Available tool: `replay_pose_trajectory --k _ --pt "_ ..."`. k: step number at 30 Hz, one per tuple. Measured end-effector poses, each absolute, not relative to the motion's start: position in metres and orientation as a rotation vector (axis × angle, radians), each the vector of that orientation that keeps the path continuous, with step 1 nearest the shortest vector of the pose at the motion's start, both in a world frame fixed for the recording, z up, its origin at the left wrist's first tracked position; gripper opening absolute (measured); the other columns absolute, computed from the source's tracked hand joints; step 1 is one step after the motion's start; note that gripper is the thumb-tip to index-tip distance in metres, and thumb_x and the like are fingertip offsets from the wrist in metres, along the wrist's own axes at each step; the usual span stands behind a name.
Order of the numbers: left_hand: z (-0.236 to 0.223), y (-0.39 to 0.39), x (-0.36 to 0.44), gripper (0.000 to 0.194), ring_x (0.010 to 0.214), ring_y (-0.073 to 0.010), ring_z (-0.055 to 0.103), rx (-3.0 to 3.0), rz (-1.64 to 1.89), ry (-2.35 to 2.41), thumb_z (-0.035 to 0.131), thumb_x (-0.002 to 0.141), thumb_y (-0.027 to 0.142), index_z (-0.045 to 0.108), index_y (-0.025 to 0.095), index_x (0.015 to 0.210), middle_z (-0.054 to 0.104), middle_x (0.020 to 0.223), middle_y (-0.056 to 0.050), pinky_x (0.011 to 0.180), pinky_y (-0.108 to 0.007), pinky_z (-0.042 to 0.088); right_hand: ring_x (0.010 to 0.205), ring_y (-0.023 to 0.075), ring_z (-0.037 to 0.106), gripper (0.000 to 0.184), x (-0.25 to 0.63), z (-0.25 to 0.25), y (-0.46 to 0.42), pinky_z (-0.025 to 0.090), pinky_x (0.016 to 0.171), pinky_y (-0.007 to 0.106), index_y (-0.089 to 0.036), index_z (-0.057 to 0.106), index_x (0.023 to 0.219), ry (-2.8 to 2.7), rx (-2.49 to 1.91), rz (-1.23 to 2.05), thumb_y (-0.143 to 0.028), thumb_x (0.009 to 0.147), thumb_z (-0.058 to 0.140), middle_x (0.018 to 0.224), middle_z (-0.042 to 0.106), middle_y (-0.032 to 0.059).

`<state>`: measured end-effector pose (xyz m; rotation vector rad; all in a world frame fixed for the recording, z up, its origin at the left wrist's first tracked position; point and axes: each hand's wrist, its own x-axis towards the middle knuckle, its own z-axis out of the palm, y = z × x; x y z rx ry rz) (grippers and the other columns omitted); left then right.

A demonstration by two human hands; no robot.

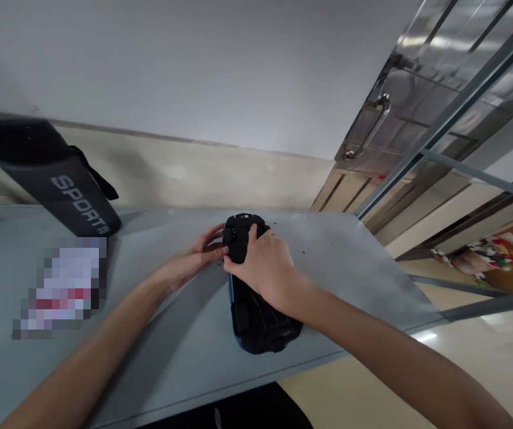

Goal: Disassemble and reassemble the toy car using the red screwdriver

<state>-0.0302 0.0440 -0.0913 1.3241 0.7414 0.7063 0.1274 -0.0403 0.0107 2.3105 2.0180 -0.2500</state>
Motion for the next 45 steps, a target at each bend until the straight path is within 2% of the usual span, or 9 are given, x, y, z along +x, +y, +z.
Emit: replay_pose_trajectory --k 6,9,13,17,21,25,30,38,45 --pt "-0.092 0.045 -0.032 0.073 0.157 -0.0392 0.042 1.235 0.665 0.719 0.084 0.083 0.036 0.059 0.040 0.151 0.048 0.168 -0.003 0.128 -0.052 0.039 0.113 0.0458 0.070 0.105 0.127 0.008 -0.042 0.064 0.079 0.051 0.015 0.026 0.163 2.015 2.216 -0.225 -0.067 0.101 0.050 0.122 0.068 0.0397" --pt "-0.094 0.042 -0.030 0.079 0.158 -0.0398 0.039 1.227 0.675 0.778 0.086 0.082 0.037 0.054 0.043 0.154 0.039 0.174 -0.002 0.127 -0.053 0.041 0.110 0.0431 0.071 0.101 0.134 0.006 -0.045 0.062 0.085 0.050 0.014 0.038 0.157 2.081 2.201 -0.187 -0.071 0.103 0.047 0.120 0.070 0.0373" --pt "-0.095 0.039 -0.028 0.086 0.154 -0.0420 0.044 1.194 0.681 0.790 0.086 0.080 0.035 0.051 0.040 0.158 0.037 0.174 -0.005 0.126 -0.059 0.038 0.110 0.0387 0.073 0.072 0.167 0.000 -0.052 0.057 0.090 0.048 -0.005 0.048 0.153 2.235 2.298 -0.252 -0.062 0.110 0.035 0.123 0.072 0.0264" --pt "-0.095 0.039 -0.029 0.089 0.155 -0.0401 0.042 1.192 0.657 0.814 0.086 0.082 0.035 0.046 0.043 0.161 0.039 0.174 -0.003 0.129 -0.060 0.032 0.105 0.0284 0.073 0.046 0.216 -0.019 -0.061 0.054 0.095 0.044 -0.016 0.047 0.144 2.393 2.464 -0.853 -0.046 0.112 0.033 0.122 0.073 0.0167" --pt "-0.098 0.039 -0.030 0.085 0.157 -0.0369 0.041 1.224 0.632 0.786 0.083 0.087 0.038 0.044 0.044 0.162 0.039 0.174 -0.001 0.130 -0.057 0.030 0.113 0.0234 0.069 0.051 0.243 -0.047 -0.070 0.053 0.104 0.042 -0.020 0.045 0.150 2.321 2.367 -1.586 -0.051 0.109 0.043 0.123 0.070 0.0124" --pt "-0.100 0.038 -0.029 0.082 0.161 -0.0347 0.035 1.290 0.650 0.837 0.079 0.089 0.038 0.043 0.047 0.162 0.035 0.177 0.002 0.132 -0.053 0.029 0.111 0.0229 0.067 0.054 0.245 -0.062 -0.071 0.055 0.101 0.042 -0.019 0.049 0.148 2.244 2.357 -1.884 -0.051 0.104 0.052 0.120 0.068 0.0111" --pt "-0.097 0.036 -0.025 0.087 0.161 -0.0369 0.034 1.324 0.680 0.882 0.080 0.087 0.041 0.040 0.045 0.165 0.034 0.177 0.001 0.133 -0.054 0.028 0.099 0.0213 0.065 0.048 0.244 -0.063 -0.069 0.054 0.098 0.043 -0.022 0.050 0.145 2.333 2.404 -1.730 -0.049 0.104 0.053 0.104 0.067 0.0045" --pt "-0.100 0.036 -0.024 0.081 0.165 -0.0359 0.026 1.355 0.726 0.877 0.078 0.089 0.039 0.045 0.041 0.162 0.037 0.176 0.000 0.134 -0.055 0.025 0.092 0.0189 0.067 0.041 0.250 -0.064 -0.068 0.056 0.086 0.036 -0.023 0.055 0.136 2.316 2.325 -1.977 -0.047 0.103 0.058 0.099 0.068 0.0025" --pt "-0.107 0.044 -0.030 0.084 0.163 -0.0354 0.032 1.393 0.655 0.871 0.078 0.091 0.044 0.040 0.037 0.165 0.035 0.177 -0.005 0.132 -0.055 0.027 0.099 0.0237 0.064 0.020 0.262 -0.077 -0.055 0.049 0.095 0.041 -0.022 0.065 0.119 2.511 2.536 -0.788 -0.028 0.101 0.056 0.110 0.067 0.0082"
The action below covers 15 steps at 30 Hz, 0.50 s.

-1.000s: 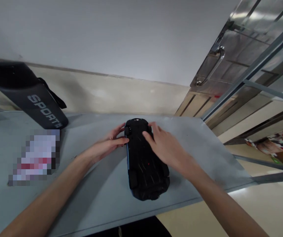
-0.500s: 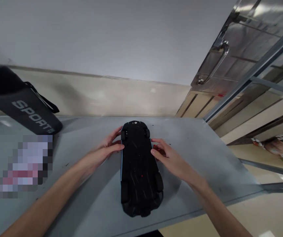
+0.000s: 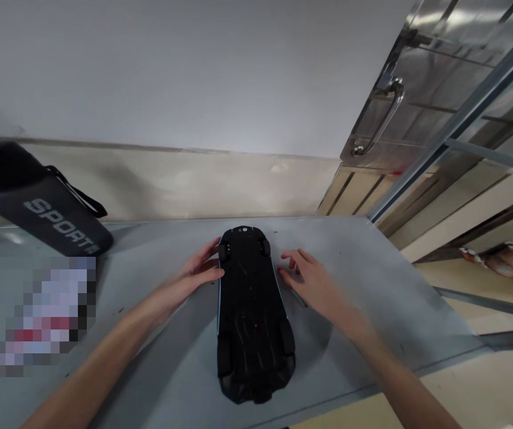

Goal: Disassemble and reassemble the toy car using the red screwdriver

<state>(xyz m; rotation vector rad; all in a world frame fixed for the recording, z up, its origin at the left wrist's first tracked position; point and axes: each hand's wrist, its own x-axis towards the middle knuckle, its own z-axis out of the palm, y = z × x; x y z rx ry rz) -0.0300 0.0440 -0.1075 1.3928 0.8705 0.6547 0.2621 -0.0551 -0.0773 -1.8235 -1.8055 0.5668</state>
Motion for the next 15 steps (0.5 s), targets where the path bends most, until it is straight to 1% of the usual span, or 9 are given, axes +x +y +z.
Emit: replay_pose_trajectory --k 2,4,6,7,9,11,13,15 --pt "-0.103 0.047 -0.033 0.085 0.162 -0.0344 0.033 1.416 0.650 0.888 0.078 0.091 0.048 0.038 0.039 0.165 0.038 0.175 -0.005 0.132 -0.053 0.028 0.099 0.0249 0.063 0.013 0.263 -0.081 -0.052 0.047 0.094 0.041 -0.021 0.065 0.109 -1.901 -1.823 0.557 -0.020 0.098 0.057 0.109 0.066 0.0093" --pt "-0.095 0.051 -0.039 0.077 0.158 -0.0324 0.041 1.467 0.643 0.917 0.073 0.094 0.053 0.041 0.039 0.163 0.046 0.171 -0.005 0.129 -0.050 0.033 0.092 0.0237 0.063 0.010 0.265 -0.083 -0.049 0.047 0.088 0.040 -0.021 0.064 0.098 -1.919 -1.789 0.606 -0.014 0.095 0.057 0.104 0.066 0.0090" --pt "-0.086 0.055 -0.047 0.061 0.145 -0.0314 0.055 1.606 0.609 0.953 0.067 0.098 0.057 0.053 0.033 0.153 0.060 0.158 -0.007 0.122 -0.049 0.042 0.088 0.0221 0.063 0.011 0.269 -0.083 -0.041 0.046 0.086 0.038 -0.021 0.063 0.093 -1.903 -1.740 0.644 -0.011 0.092 0.058 0.100 0.067 0.0076" --pt "-0.081 0.057 -0.050 0.053 0.135 -0.0312 0.063 1.708 0.575 0.971 0.065 0.099 0.057 0.061 0.029 0.143 0.068 0.148 -0.009 0.116 -0.048 0.047 0.088 0.0214 0.063 0.011 0.272 -0.083 -0.035 0.046 0.085 0.037 -0.021 0.063 0.093 -1.890 -1.708 0.663 -0.012 0.092 0.059 0.099 0.068 0.0069" --pt "-0.073 0.059 -0.057 0.038 0.110 -0.0282 0.070 1.909 0.481 0.987 0.064 0.099 0.055 0.071 0.023 0.119 0.076 0.122 -0.008 0.101 -0.043 0.054 0.086 0.0200 0.064 0.010 0.278 -0.081 -0.020 0.047 0.084 0.036 -0.022 0.066 0.099 -1.839 -1.641 0.704 -0.017 0.094 0.058 0.097 0.070 0.0051" --pt "-0.071 0.059 -0.060 0.031 0.094 -0.0243 0.069 2.046 0.386 0.975 0.065 0.099 0.052 0.074 0.022 0.103 0.076 0.104 -0.004 0.088 -0.038 0.055 0.079 0.0189 0.063 0.014 0.283 -0.080 -0.002 0.047 0.079 0.035 -0.024 0.068 0.105 -1.759 -1.583 0.751 -0.027 0.098 0.057 0.089 0.069 0.0026" --pt "-0.072 0.058 -0.060 0.027 0.088 -0.0221 0.067 2.115 0.325 0.941 0.067 0.098 0.049 0.075 0.023 0.099 0.074 0.098 -0.002 0.083 -0.035 0.053 0.075 0.0185 0.062 0.020 0.285 -0.081 0.014 0.048 0.076 0.035 -0.024 0.069 0.108 -1.668 -1.513 0.790 -0.037 0.098 0.057 0.081 0.066 0.0003" --pt "-0.074 0.057 -0.057 0.023 0.087 -0.0212 0.067 2.150 0.293 0.904 0.068 0.098 0.045 0.075 0.023 0.097 0.072 0.097 -0.002 0.081 -0.033 0.052 0.074 0.0185 0.062 0.026 0.283 -0.086 0.023 0.049 0.075 0.035 -0.024 0.068 0.109 -1.578 -1.434 0.813 -0.044 0.097 0.056 0.077 0.063 -0.0010"
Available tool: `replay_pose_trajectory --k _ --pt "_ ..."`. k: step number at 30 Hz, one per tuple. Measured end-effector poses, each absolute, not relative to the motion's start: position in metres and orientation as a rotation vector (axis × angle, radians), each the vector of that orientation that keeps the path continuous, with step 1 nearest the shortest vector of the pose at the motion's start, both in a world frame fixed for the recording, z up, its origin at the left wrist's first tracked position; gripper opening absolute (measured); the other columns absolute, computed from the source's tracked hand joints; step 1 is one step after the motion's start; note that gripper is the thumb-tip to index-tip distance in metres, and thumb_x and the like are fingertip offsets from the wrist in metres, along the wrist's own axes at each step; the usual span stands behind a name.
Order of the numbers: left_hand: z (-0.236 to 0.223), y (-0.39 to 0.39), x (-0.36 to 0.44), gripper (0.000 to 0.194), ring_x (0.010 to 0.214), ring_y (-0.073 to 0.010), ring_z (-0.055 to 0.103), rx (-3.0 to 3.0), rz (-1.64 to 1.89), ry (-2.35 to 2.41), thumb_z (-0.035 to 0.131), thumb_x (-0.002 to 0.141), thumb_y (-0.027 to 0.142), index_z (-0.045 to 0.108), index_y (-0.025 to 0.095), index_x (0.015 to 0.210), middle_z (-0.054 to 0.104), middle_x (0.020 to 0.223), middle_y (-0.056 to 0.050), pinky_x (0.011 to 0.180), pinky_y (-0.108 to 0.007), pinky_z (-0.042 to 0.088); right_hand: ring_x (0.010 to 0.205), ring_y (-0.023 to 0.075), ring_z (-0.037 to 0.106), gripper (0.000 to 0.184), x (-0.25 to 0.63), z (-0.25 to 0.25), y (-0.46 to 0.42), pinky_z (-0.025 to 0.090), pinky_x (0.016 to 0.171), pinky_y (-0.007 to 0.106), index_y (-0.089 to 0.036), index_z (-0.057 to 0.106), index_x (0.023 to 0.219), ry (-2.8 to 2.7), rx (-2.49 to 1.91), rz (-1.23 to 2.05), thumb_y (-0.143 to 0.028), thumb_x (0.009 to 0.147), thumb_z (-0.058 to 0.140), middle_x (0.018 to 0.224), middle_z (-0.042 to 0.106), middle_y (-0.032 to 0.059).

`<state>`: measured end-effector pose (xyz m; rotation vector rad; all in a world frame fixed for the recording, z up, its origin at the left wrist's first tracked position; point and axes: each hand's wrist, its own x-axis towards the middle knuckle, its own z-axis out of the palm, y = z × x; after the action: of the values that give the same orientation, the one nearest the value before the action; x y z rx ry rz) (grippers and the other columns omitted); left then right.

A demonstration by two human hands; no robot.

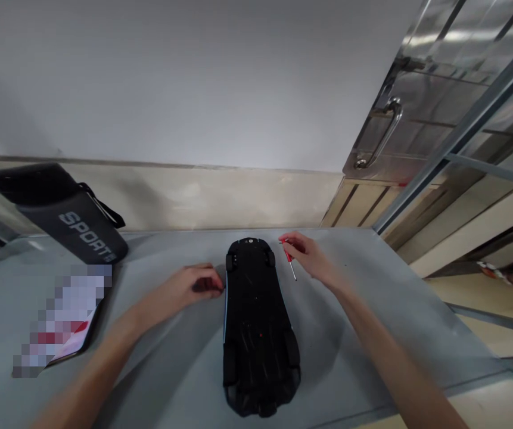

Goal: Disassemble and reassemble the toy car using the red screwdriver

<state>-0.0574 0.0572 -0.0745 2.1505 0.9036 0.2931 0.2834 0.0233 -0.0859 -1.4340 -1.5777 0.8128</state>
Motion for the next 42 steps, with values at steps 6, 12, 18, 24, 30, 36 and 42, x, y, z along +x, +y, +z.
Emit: replay_pose_trajectory --k 6,12,18,24,30,36,42 --pt "-0.077 0.053 -0.052 0.019 0.092 -0.0207 0.067 2.242 0.325 0.798 0.062 0.101 0.034 0.071 0.021 0.091 0.070 0.099 -0.002 0.086 -0.033 0.051 0.074 0.0187 0.062 0.038 0.275 -0.100 0.013 0.052 0.077 0.037 -0.024 0.070 0.107 -1.421 -1.285 0.929 -0.057 0.089 0.066 0.077 0.064 -0.0007" --pt "-0.072 0.046 -0.051 0.020 0.101 -0.0223 0.066 2.368 0.235 0.824 0.052 0.107 0.032 0.068 0.022 0.100 0.069 0.110 -0.004 0.094 -0.036 0.052 0.077 0.0190 0.062 0.034 0.277 -0.101 0.007 0.050 0.079 0.037 -0.025 0.073 0.108 -1.323 -1.253 1.001 -0.055 0.091 0.068 0.077 0.064 -0.0004" --pt "-0.080 0.042 -0.051 0.015 0.100 -0.0226 0.064 2.458 0.231 0.823 0.054 0.106 0.029 0.065 0.021 0.101 0.067 0.110 -0.005 0.098 -0.038 0.052 0.074 0.0185 0.060 0.032 0.277 -0.103 0.009 0.049 0.079 0.037 -0.025 0.073 0.104 -1.281 -1.226 1.006 -0.053 0.090 0.069 0.073 0.062 -0.0017" --pt "-0.072 0.041 -0.048 0.014 0.097 -0.0228 0.064 2.419 0.236 0.852 0.057 0.103 0.031 0.064 0.022 0.094 0.068 0.107 -0.004 0.091 -0.036 0.052 0.075 0.0188 0.060 0.033 0.277 -0.098 0.008 0.049 0.079 0.037 -0.024 0.073 0.103 -1.278 -1.230 1.010 -0.053 0.088 0.070 0.071 0.061 -0.0027" --pt "-0.064 0.045 -0.049 0.020 0.100 -0.0234 0.066 2.359 0.234 0.776 0.056 0.104 0.035 0.069 0.023 0.096 0.071 0.104 -0.003 0.092 -0.036 0.051 0.075 0.0185 0.059 0.033 0.278 -0.093 0.007 0.049 0.079 0.037 -0.024 0.072 0.102 -1.265 -1.227 1.015 -0.054 0.088 0.071 0.072 0.062 -0.0024" --pt "-0.062 0.040 -0.046 0.016 0.094 -0.0238 0.063 2.395 0.162 0.905 0.058 0.098 0.034 0.065 0.022 0.092 0.070 0.101 -0.005 0.089 -0.036 0.050 0.074 0.0182 0.059 0.036 0.278 -0.091 0.007 0.049 0.078 0.037 -0.023 0.071 0.102 -1.240 -1.205 1.009 -0.055 0.087 0.071 0.072 0.061 -0.0023" --pt "-0.055 0.044 -0.055 0.005 0.080 -0.0187 0.062 2.305 0.282 0.919 0.059 0.091 0.024 0.062 0.022 0.088 0.069 0.087 0.001 0.078 -0.031 0.050 0.076 0.0183 0.060 0.033 0.282 -0.086 0.004 0.049 0.081 0.038 -0.024 0.072 0.102 -1.232 -1.197 1.018 -0.054 0.088 0.071 0.074 0.061 -0.0020"
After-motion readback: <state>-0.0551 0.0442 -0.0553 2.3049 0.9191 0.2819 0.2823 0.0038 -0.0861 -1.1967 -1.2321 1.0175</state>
